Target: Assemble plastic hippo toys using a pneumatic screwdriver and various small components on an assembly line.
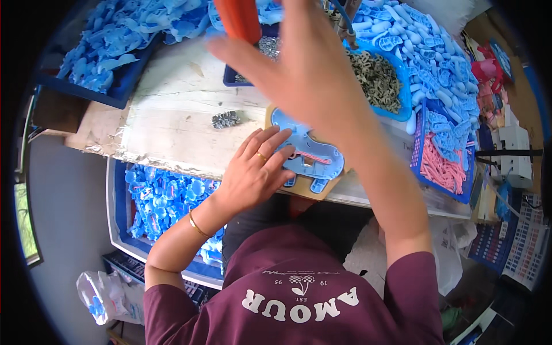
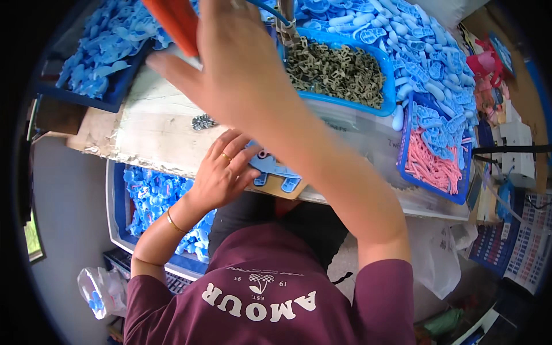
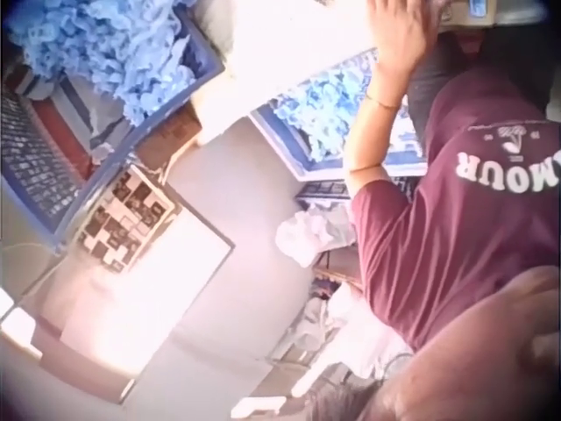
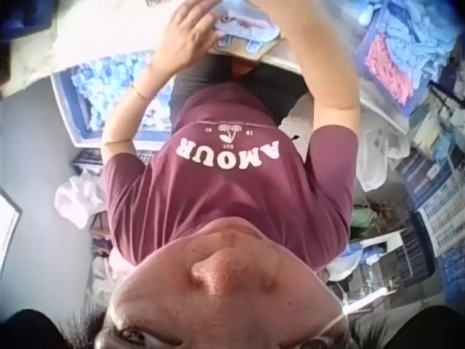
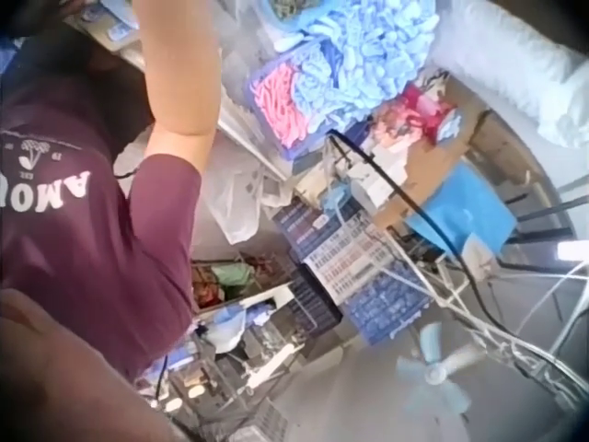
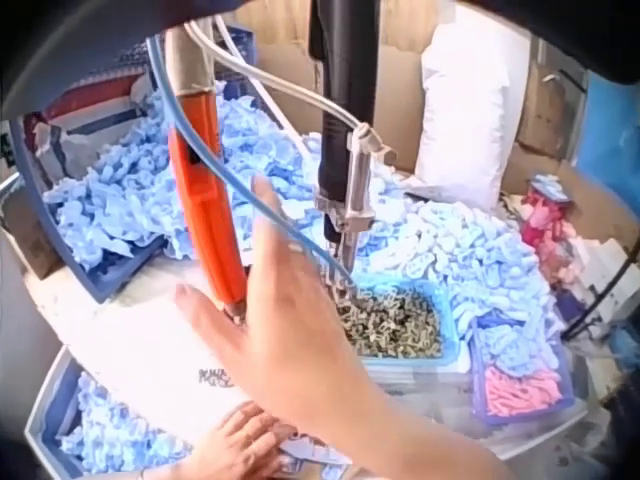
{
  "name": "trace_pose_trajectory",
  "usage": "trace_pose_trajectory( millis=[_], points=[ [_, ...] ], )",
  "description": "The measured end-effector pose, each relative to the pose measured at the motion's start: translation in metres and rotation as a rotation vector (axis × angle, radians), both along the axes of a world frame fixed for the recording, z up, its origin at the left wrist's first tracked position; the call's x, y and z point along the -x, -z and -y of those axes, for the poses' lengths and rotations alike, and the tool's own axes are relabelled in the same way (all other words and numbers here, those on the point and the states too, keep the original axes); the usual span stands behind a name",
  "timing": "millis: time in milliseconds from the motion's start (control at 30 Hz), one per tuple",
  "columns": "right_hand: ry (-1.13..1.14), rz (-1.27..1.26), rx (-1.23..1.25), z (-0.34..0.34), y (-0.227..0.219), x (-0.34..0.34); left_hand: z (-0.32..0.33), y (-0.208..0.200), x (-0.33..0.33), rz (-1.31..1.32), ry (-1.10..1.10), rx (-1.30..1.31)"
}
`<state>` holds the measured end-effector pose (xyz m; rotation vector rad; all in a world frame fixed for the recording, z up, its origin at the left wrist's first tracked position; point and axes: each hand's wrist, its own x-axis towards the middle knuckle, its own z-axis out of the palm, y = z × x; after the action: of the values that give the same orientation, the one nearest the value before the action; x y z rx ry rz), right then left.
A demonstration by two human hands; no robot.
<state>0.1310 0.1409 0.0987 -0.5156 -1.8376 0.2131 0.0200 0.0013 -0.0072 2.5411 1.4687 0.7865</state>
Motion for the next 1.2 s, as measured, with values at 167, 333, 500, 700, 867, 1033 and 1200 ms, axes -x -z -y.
trace_pose_trajectory(
  millis=[167, 333, 500, 700, 867, 1033, 1200],
  points=[
    [-0.361, 0.215, 0.580, -0.016, -0.063, 0.024, -0.040, -0.003, 0.041, 0.028, -0.203, -0.157],
    [-0.340, 0.144, 0.895, -0.007, -0.066, 0.002, -0.113, -0.002, 0.064, 0.019, -0.229, -0.126],
    [-0.251, 0.238, 0.892, 0.001, -0.071, -0.004, -0.191, 0.034, 0.053, 0.082, -0.189, 0.026],
    [-0.414, 0.102, 0.900, -0.012, -0.053, -0.035, -0.203, 0.020, 0.042, -0.158, -0.191, 0.211],
    [-0.430, 0.120, 0.902, -0.016, -0.048, -0.046, -0.183, 0.021, 0.052, -0.267, -0.142, -0.177],
    [-0.477, 0.042, 0.734, -0.019, -0.017, -0.057, -0.131, -0.001, 0.017, 0.003, 0.005, -0.209],
    [-0.578, -0.152, 0.827, 0.003, -0.001, -0.060, -0.085, -0.003, -0.010, 0.118, 0.124, -0.176]
  ],
)
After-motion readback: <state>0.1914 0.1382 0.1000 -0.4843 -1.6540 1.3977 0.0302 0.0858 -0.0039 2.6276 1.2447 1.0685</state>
